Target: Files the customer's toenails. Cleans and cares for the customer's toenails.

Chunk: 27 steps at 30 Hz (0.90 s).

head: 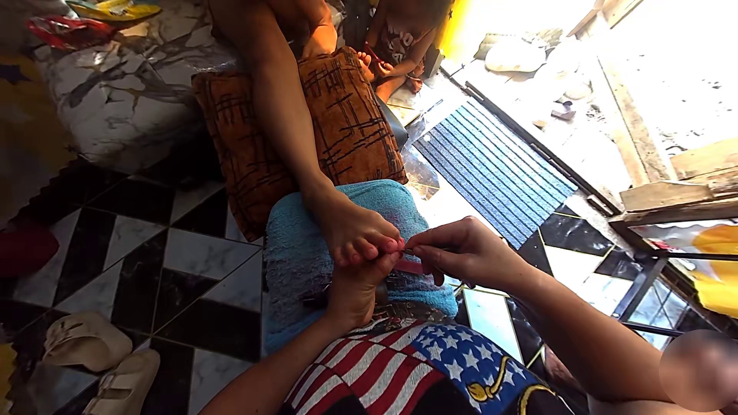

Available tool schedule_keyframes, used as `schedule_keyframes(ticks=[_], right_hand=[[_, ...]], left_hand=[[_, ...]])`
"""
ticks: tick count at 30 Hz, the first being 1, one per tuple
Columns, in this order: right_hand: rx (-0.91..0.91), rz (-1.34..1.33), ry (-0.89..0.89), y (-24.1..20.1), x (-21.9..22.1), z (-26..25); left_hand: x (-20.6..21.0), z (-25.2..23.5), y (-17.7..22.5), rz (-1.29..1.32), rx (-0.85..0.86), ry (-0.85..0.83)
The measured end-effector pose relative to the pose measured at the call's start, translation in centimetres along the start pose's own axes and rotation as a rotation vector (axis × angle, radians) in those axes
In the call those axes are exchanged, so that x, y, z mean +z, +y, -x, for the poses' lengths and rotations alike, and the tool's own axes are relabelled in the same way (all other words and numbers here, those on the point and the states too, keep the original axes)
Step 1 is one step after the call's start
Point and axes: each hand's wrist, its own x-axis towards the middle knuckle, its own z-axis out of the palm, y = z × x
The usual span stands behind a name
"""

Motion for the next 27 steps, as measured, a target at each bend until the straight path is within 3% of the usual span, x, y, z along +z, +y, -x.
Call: schedule_keyframes(ticks=[8, 18, 27], right_hand=[[-0.037, 0.079, 0.037, 0.5, 0.4, 0.2], [0.010, -0.096, 0.033, 0.2, 0.7, 0.6], [-0.043, 0.017, 0.147, 0.6, 1.8, 0.7]], left_hand=[[0.1, 0.0, 0.1, -0.013, -0.003, 0.007], [0.0, 0.1, 0.1, 0.004, 0.005, -0.011], [0.2, 0.0, 0.1, -0.019, -0.006, 0.017]])
